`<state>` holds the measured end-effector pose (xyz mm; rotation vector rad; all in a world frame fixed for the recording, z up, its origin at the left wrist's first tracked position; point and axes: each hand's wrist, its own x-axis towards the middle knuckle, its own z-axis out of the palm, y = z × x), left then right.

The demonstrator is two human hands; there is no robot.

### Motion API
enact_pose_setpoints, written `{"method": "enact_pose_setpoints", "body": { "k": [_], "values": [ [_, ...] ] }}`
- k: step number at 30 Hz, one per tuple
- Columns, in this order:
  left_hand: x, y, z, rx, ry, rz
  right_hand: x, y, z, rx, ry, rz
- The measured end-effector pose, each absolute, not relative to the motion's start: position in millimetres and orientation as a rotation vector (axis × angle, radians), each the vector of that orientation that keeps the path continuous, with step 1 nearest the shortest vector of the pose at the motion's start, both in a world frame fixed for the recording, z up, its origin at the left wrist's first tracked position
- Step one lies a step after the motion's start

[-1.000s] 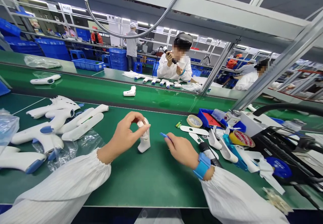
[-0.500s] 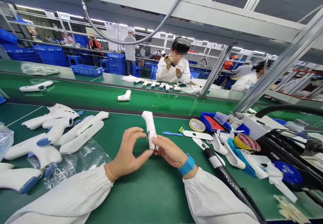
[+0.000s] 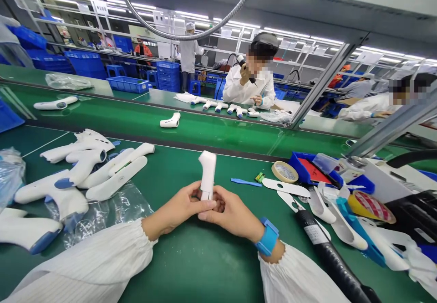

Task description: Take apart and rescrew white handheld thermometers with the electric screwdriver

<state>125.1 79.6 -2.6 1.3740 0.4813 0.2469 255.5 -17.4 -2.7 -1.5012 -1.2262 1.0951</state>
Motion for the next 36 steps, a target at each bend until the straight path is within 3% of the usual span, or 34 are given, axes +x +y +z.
{"method": "enact_pose_setpoints", "body": {
  "k": [8,14,21,25,32,36],
  "values": [
    [120.0,77.7,4.3,1.111,0.311,-0.013,256.7,-22.7,3.8,-1.106,-1.069,1.582],
    [117.3,78.1,1.1,1.062,0.237,-0.099,247.3,-21.3,-2.1,-1.032,-0.935,1.675],
    [121.9,80.7,5.1,0.912,0.3,0.036,238.5,-14.4,-7.8,-1.072,-0.791,1.477],
    [133.8,73.9,-2.6,0.949,0.589,0.192,228.7,-7.1,-13.4,-1.195,-0.831,1.338],
    [145.5,66.2,-12.2,1.449,0.827,0.739,213.6,5.0,-27.3,-1.501,-1.093,0.7],
    [145.5,69.1,-9.8,1.405,0.821,0.789,215.3,10.5,-25.6,-1.458,-1.032,0.77]
  ]
}}
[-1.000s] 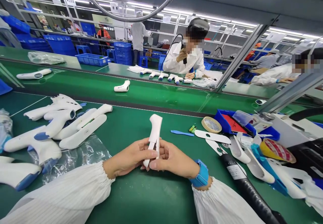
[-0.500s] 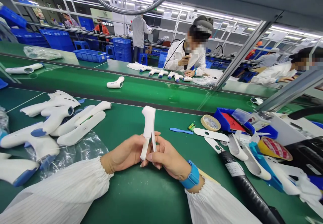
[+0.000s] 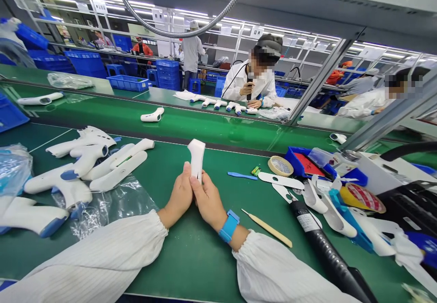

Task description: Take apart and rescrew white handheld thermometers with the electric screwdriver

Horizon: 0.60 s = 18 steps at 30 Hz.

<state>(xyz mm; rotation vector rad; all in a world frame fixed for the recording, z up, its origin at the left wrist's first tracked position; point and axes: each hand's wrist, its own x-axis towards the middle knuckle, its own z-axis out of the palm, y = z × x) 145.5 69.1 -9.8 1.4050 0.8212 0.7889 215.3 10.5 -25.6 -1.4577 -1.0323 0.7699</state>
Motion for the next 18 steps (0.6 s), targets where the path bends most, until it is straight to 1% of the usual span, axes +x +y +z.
{"method": "enact_pose_setpoints", "body": {
  "k": [3,9,14,18],
  "values": [
    [146.9,70.7,-12.5,1.196,0.728,0.595,220.3,13.8,-22.2,-1.411,-0.956,0.918],
    [143.2,74.4,-10.3,0.959,0.668,0.388,227.9,14.4,-19.4,-1.422,-0.93,0.989],
    [132.4,88.8,-3.0,1.103,0.71,0.525,245.8,-1.4,-10.4,-1.447,-0.938,1.121],
    [125.3,98.4,4.1,1.079,0.651,0.397,271.8,-17.5,7.0,-1.49,-1.004,1.253]
  ]
}}
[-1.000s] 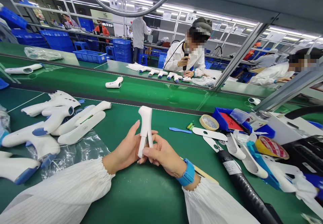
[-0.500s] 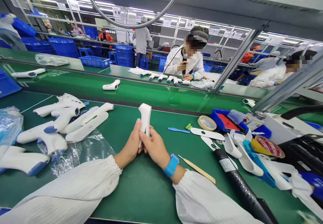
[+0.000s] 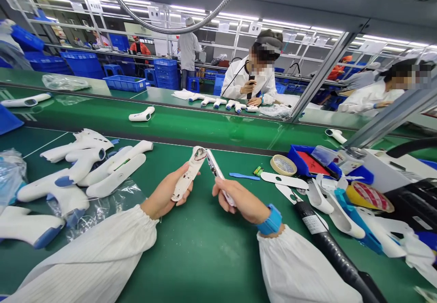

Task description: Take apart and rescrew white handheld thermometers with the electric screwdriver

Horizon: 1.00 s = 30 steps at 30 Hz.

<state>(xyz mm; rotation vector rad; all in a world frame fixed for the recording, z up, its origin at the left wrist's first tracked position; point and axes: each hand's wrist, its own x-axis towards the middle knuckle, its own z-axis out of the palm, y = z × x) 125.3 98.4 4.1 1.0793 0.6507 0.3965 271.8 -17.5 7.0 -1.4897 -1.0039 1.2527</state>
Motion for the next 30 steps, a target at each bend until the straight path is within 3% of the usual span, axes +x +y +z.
{"method": "enact_pose_setpoints", "body": {
  "k": [5,17,23,30],
  "values": [
    [123.0,95.4,8.6,1.001,0.609,0.302,288.9,-23.8,15.6,-1.68,-1.235,1.181],
    [125.0,80.1,1.5,1.168,0.649,0.402,274.8,-15.2,-0.9,-1.997,-1.454,0.482],
    [127.7,79.7,0.8,1.154,0.712,0.473,259.9,-17.3,1.5,-1.883,-1.262,0.512],
    [126.9,80.7,0.5,1.066,0.703,0.504,256.4,-13.3,-5.6,-1.62,-0.871,0.866]
  ]
}}
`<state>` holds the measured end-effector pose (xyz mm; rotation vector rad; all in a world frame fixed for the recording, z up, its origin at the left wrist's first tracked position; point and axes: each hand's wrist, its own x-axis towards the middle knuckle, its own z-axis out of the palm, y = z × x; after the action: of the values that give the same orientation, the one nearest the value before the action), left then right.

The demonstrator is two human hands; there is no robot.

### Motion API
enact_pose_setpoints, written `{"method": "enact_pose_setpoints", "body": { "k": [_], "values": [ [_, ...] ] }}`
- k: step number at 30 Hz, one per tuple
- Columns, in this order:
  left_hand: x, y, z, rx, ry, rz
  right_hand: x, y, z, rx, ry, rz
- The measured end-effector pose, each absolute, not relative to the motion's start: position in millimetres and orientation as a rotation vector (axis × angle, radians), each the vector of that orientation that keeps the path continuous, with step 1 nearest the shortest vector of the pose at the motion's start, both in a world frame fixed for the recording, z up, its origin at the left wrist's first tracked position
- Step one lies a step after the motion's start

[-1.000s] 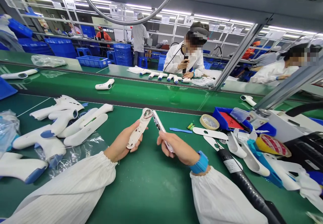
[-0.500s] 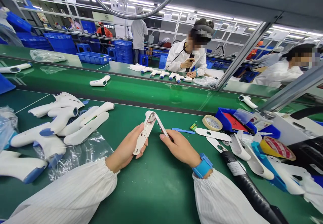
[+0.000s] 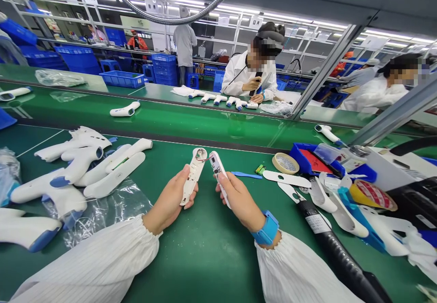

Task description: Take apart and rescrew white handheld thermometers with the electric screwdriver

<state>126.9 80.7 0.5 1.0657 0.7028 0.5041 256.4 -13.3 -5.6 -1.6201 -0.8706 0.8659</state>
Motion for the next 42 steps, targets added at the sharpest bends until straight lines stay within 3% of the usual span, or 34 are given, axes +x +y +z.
{"method": "enact_pose_setpoints", "body": {
  "k": [5,12,19,24,33,42],
  "values": [
    [127.8,81.5,0.1,1.028,0.677,0.482,253.5,-11.3,-0.8,-1.453,-0.758,0.981],
    [127.8,86.7,-13.9,0.841,0.613,0.44,225.2,-25.5,11.9,-1.27,-1.303,0.694],
    [122.7,84.3,-10.5,0.71,0.359,0.182,232.7,-16.8,5.8,-1.439,-0.998,0.474],
    [123.4,79.7,-8.6,0.72,0.336,0.044,229.7,-15.4,0.0,-1.477,-1.102,0.377],
    [125.8,71.0,-6.4,0.661,0.434,0.093,223.2,-16.7,-3.0,-1.537,-1.172,0.203],
    [132.4,62.8,-16.2,0.747,0.582,0.329,222.9,-14.0,-10.1,-1.613,-1.135,0.29]
  ]
}}
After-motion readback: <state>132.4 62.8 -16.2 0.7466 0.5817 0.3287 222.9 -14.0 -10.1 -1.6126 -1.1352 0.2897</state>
